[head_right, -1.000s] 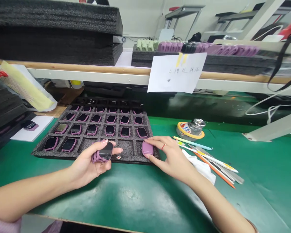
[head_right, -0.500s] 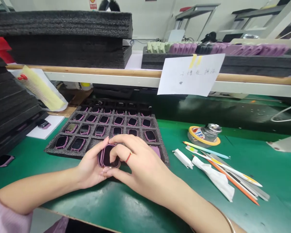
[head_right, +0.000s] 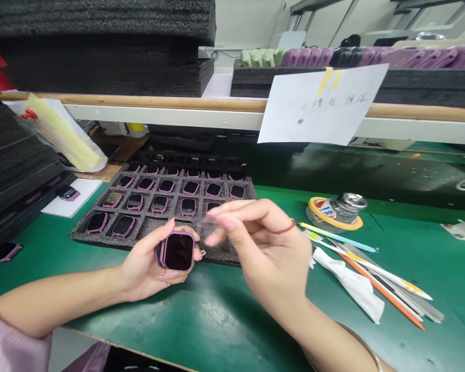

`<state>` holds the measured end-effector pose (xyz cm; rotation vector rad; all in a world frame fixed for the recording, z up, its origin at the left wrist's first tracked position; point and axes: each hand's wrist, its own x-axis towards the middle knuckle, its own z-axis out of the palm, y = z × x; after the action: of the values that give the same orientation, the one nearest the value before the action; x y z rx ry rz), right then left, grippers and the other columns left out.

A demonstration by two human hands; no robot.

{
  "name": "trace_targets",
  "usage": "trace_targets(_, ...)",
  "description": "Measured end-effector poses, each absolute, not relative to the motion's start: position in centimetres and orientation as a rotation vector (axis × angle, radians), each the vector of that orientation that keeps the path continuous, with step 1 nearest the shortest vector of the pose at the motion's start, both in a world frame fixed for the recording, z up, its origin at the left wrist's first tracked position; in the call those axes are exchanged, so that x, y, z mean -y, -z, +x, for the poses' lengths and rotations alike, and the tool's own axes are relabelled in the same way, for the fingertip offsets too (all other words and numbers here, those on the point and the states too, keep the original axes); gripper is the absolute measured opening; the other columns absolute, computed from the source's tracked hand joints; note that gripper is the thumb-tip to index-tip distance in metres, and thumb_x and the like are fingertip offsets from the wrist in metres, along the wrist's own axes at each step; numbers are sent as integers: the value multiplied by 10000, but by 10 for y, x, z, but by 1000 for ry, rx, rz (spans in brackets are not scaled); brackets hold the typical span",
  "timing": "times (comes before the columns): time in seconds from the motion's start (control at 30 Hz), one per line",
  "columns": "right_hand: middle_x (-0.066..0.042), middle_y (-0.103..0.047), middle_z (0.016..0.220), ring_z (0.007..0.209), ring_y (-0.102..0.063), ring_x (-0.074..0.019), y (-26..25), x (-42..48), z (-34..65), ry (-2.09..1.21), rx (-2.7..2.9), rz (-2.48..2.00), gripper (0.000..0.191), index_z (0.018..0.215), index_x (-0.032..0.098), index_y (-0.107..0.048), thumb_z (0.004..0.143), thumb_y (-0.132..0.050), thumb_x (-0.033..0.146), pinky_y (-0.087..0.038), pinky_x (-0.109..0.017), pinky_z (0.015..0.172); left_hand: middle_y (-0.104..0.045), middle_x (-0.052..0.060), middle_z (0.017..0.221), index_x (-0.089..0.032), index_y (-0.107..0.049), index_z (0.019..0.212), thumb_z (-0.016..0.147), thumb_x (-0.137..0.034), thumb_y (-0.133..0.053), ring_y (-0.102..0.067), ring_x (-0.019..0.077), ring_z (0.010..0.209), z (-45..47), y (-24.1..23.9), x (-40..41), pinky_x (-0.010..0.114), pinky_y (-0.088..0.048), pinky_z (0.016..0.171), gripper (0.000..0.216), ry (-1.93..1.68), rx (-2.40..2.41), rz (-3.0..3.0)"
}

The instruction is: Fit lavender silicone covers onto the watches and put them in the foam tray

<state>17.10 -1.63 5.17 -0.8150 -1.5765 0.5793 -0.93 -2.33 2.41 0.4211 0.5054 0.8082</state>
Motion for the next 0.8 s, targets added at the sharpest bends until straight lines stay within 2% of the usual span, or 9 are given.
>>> trace_targets(0.07,-43,-759,998,831,-771,-199,-49,17,174,-666,1594,-779,40,923,272,-646,958,-660,284,-672,-363,775,-739,96,757,-112,-706,908,837,-491,-731,-451,48,392,-10,-26,24,171,-218,381,386,-812,-495,425)
trace_targets(0.1,-56,-749,1064,974,-762,-228,-47,18,175,-690,1667,-755,112,1006,275,-653,924,-711,325,-661,-389,870,-741,92,759,-113,-709,909,832,-495,-735,-453,49,390,-10,-26,24,174,-214,381,390,-811,-491,427)
trace_targets(0.13,-72,-728,1141,1097,-728,-254,-44,17,176,-700,1764,-739,274,1104,278,-647,874,-769,361,-634,-416,952,-744,89,765,-115,-711,912,821,-500,-744,-459,51,388,-11,-27,25,178,-210,378,397,-808,-486,429)
trace_targets(0.2,-103,-671,1259,1208,-669,-283,-39,17,175,-675,1950,-729,558,1270,275,-596,786,-850,385,-587,-455,1034,-750,81,775,-116,-715,908,792,-506,-767,-475,56,384,-11,-27,25,183,-206,373,410,-799,-484,434)
trace_targets(0.23,-111,-654,1280,1222,-656,-285,-36,16,175,-648,2016,-727,615,1308,272,-577,773,-862,374,-580,-459,1040,-750,79,776,-113,-714,897,783,-508,-773,-480,58,381,-11,-27,26,187,-208,372,415,-792,-486,437)
trace_targets(0.37,-100,-654,1265,1217,-650,-258,-32,14,175,-619,2082,-693,527,1271,280,-600,805,-836,352,-594,-423,1004,-745,79,773,-101,-706,863,780,-530,-765,-480,58,376,-11,-27,26,199,-220,380,441,-784,-478,447)
trace_targets(0.57,-96,-659,1261,1193,-670,-275,-33,15,175,-636,2088,-677,559,1281,311,-604,783,-856,321,-608,-441,985,-746,78,767,-107,-709,861,764,-518,-777,-484,63,367,-11,-25,27,199,-202,363,427,-773,-465,451)
trace_targets(0.73,-123,-556,1441,1351,-557,-332,-38,15,177,-578,2050,-717,739,1439,314,-510,785,-844,397,-516,-522,1120,-737,82,759,-116,-704,894,795,-493,-753,-461,60,394,-11,-26,27,186,-180,366,392,-797,-455,468)
trace_targets(0.8,-105,-576,1438,1336,-577,-326,-42,16,182,-558,1919,-763,657,1463,330,-495,867,-770,350,-523,-530,1119,-734,87,772,-114,-713,909,806,-473,-747,-462,57,413,-11,-27,27,182,-174,374,375,-794,-438,465)
